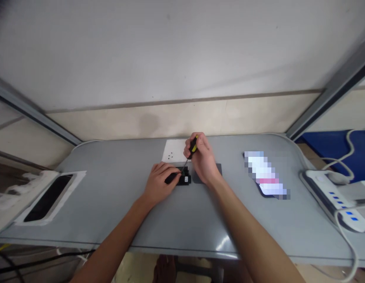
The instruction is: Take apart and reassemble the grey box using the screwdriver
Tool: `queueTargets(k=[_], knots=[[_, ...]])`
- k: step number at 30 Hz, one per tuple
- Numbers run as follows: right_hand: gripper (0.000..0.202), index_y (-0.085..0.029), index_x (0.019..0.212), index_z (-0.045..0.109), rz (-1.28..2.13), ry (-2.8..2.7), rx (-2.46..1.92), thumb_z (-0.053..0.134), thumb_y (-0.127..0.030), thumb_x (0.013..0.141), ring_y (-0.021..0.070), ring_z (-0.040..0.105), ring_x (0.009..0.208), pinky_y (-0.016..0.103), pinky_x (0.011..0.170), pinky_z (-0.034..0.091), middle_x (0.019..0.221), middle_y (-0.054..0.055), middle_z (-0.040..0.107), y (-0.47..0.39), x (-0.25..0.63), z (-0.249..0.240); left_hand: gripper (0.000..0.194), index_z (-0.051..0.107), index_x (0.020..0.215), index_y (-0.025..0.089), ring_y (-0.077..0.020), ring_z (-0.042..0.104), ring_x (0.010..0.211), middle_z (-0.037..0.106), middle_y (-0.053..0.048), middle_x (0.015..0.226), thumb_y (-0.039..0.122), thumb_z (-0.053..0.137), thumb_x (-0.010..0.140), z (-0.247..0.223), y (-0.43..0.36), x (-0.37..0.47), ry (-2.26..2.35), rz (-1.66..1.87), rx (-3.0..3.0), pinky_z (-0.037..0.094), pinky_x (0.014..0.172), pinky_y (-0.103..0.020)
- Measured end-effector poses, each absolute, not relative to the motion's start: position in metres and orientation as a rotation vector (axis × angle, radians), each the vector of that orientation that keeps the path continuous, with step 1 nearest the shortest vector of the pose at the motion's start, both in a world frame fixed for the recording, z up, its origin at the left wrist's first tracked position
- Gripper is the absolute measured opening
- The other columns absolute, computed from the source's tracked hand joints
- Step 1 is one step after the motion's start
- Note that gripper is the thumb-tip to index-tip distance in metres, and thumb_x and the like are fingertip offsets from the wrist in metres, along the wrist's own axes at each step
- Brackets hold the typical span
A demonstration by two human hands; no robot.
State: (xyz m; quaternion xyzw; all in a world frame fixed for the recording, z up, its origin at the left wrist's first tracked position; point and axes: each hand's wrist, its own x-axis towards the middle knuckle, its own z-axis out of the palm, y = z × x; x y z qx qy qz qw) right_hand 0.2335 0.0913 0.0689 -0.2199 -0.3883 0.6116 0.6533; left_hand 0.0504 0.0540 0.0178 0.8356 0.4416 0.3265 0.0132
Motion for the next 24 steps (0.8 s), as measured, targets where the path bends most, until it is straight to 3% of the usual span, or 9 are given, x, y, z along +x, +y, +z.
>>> queueTargets(k=[24], knots=[[0.024, -0.027, 0.091, 0.058, 1.421, -0.85, -0.39, 0.06, -0.05, 0.098, 0.0147, 0.045, 0.067, 0.03, 0.061, 0.042, 0.081, 0.002, 0.05, 0.086, 0.2281, 0.0674, 0.01, 0.07, 0.089, 0.023, -0.0202, 0.065, 0.092, 0.074, -0.001, 0.091, 0.023, 0.063, 0.096, 0.0151, 0.0557, 0.0498, 1.389, 1.036, 2.607, 0.044, 0.087, -0.039]])
